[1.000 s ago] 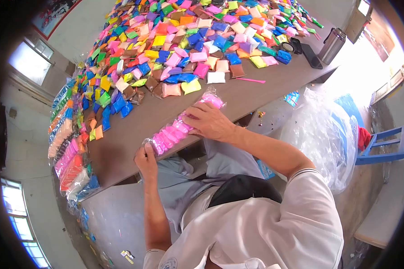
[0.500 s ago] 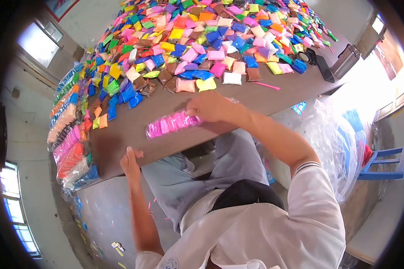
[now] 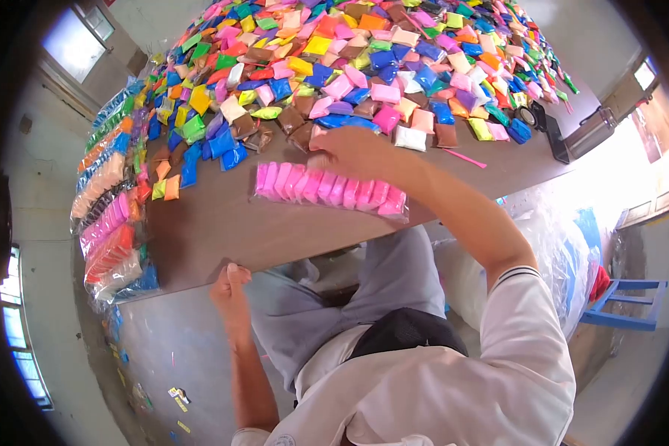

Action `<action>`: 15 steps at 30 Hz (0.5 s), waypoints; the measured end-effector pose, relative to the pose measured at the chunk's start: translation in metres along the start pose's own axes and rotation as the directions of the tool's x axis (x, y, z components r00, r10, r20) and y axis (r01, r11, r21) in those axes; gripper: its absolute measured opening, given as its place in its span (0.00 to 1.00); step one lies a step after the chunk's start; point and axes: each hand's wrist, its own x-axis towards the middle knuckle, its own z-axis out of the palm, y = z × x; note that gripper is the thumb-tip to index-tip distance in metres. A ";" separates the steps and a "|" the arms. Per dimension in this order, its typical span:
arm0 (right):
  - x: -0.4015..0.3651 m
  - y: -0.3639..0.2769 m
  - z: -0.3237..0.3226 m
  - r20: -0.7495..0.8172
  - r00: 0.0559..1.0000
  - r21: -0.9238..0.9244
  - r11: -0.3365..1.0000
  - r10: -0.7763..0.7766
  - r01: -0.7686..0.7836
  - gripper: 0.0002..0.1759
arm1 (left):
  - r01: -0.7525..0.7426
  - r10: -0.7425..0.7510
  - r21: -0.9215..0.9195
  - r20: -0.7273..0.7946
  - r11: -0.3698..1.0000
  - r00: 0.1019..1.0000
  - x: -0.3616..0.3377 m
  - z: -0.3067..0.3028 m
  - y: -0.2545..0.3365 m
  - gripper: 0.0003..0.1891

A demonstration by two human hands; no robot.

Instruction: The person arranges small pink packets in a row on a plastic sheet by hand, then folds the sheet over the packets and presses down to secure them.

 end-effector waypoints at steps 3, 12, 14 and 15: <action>-0.021 -0.012 0.033 -0.093 0.987 -0.107 0.987 -0.131 0.121 0.39 | -0.027 0.036 0.169 -0.049 0.985 0.998 -0.002 0.006 -0.008 0.18; -0.027 -0.044 0.034 0.084 0.995 -0.068 0.996 0.062 -0.057 0.52 | -0.276 0.384 0.461 -0.159 0.843 0.909 0.003 0.027 -0.010 0.11; -0.029 -0.050 0.022 0.050 0.995 -0.035 0.996 0.086 -0.085 0.52 | -0.248 0.326 0.385 -0.153 0.889 0.933 -0.002 0.025 -0.011 0.09; -0.030 -0.046 0.026 0.066 0.994 -0.045 0.995 0.087 -0.084 0.53 | -0.263 0.341 0.364 -0.171 0.894 0.924 -0.005 0.024 -0.009 0.09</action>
